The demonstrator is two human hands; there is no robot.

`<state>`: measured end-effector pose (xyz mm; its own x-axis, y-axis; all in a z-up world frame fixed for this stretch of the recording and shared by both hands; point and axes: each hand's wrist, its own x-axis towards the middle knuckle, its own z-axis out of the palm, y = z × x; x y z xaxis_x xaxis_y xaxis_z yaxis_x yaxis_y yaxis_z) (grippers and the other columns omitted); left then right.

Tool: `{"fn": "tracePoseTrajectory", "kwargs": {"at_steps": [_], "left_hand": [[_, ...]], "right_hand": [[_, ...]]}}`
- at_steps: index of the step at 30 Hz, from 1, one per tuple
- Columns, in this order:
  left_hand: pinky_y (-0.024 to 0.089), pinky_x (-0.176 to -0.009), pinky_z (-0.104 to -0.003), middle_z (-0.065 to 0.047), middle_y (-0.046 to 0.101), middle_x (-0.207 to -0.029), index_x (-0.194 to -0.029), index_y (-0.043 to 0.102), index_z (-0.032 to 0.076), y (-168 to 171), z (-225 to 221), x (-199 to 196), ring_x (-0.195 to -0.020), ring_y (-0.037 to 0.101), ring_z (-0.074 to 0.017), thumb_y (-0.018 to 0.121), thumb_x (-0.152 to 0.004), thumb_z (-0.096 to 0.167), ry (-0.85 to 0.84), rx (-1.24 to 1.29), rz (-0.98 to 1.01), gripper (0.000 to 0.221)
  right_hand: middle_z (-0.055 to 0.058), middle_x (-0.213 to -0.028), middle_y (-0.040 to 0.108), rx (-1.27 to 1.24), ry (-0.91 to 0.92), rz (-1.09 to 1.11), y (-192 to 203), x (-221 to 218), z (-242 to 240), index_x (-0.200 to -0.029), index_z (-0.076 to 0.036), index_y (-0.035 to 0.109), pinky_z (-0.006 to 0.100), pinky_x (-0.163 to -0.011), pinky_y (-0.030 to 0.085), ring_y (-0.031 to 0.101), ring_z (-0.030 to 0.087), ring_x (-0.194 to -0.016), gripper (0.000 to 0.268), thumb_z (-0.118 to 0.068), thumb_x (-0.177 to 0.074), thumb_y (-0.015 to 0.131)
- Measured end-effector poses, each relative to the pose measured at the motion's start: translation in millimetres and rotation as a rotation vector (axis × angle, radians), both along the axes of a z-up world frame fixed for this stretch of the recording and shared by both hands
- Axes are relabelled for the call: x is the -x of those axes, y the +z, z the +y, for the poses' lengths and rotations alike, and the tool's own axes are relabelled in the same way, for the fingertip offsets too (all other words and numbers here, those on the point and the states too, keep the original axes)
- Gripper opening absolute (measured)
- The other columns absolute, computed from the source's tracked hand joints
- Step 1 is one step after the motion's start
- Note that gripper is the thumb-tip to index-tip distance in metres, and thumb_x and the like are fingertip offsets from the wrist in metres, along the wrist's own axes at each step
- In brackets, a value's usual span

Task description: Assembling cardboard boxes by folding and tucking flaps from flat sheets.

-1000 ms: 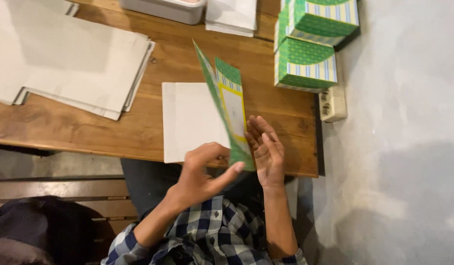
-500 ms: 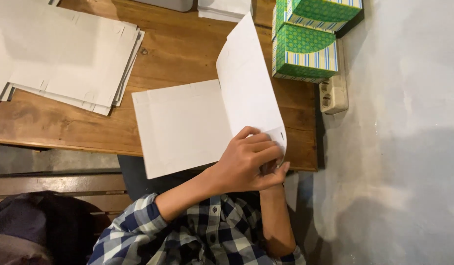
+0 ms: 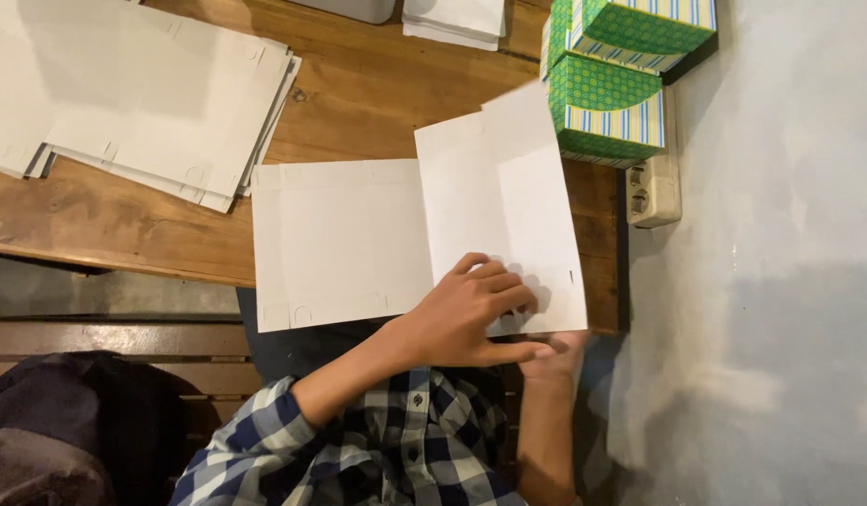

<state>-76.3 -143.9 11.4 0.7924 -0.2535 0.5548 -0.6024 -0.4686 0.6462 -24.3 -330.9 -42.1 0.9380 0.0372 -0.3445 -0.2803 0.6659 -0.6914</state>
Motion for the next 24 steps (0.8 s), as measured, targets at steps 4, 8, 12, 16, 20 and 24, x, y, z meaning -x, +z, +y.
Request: {"fn": "tracePoseTrajectory", "kwargs": {"at_steps": [4,8,12,16,20,24], "left_hand": [[0.048,-0.093,-0.052,-0.013,0.071,-0.093,-0.1,0.068,0.008,-3.7,39.8,32.3,-0.095,0.069,-0.0351,0.073,-0.087,0.042,0.081,0.085,0.094,0.036],[0.051,-0.094,-0.046,-0.009,0.074,-0.094,-0.101,0.072,0.01,-30.6,102.4,83.3,-0.099,0.07,-0.0324,0.083,-0.08,0.012,0.499,0.174,0.108,0.024],[0.054,-0.08,-0.034,-0.003,0.068,-0.087,-0.103,0.072,0.011,-62.5,152.5,140.2,-0.083,0.067,-0.0246,0.092,-0.086,0.021,1.117,0.056,0.094,0.028],[0.055,-0.073,-0.04,-0.008,0.072,-0.082,-0.098,0.07,0.01,-51.7,160.7,158.3,-0.082,0.072,-0.0302,0.088,-0.091,0.038,1.219,0.157,0.431,0.034],[0.056,-0.07,-0.036,-0.008,0.076,-0.076,-0.093,0.076,0.012,-46.6,153.0,151.9,-0.074,0.075,-0.0236,0.077,-0.097,0.03,1.044,0.42,0.525,0.019],[0.058,-0.073,-0.037,-0.011,0.076,-0.076,-0.094,0.077,0.009,-36.8,146.0,142.8,-0.075,0.076,-0.0256,0.083,-0.089,0.021,1.017,0.44,0.399,0.014]], "right_hand": [[0.015,-0.143,0.062,0.001,-0.026,0.05,12.8,11.4,2.1,-0.144,-0.011,0.058,0.046,-0.113,0.049,0.064,0.027,-0.126,0.065,-0.053,-0.095,0.054],[0.017,-0.152,0.052,0.537,-0.058,-0.398,32.4,21.3,-0.9,-0.152,-0.006,0.046,0.038,-0.118,0.04,0.047,0.026,-0.146,0.06,-0.04,-0.103,0.039],[0.019,-0.152,0.05,0.941,-0.14,-0.659,55.8,29.8,17.3,-0.147,0.002,0.051,0.034,-0.123,0.033,0.038,0.028,-0.15,0.042,-0.011,-0.107,0.046],[0.022,-0.146,0.054,0.976,0.007,-0.873,61.1,34.6,66.8,-0.137,0.001,0.059,0.048,-0.124,0.033,0.044,0.035,-0.146,0.039,-0.005,-0.1,0.051],[0.023,-0.146,0.054,1.136,0.449,-1.042,54.7,34.6,117.0,-0.135,-0.004,0.065,0.062,-0.12,0.026,0.041,0.045,-0.144,0.04,-0.012,-0.097,0.058],[0.031,-0.155,0.041,1.437,0.717,-1.096,38.3,37.3,146.8,-0.143,0.001,0.058,0.072,-0.117,0.012,0.03,0.051,-0.148,0.051,-0.025,-0.099,0.059]]}}
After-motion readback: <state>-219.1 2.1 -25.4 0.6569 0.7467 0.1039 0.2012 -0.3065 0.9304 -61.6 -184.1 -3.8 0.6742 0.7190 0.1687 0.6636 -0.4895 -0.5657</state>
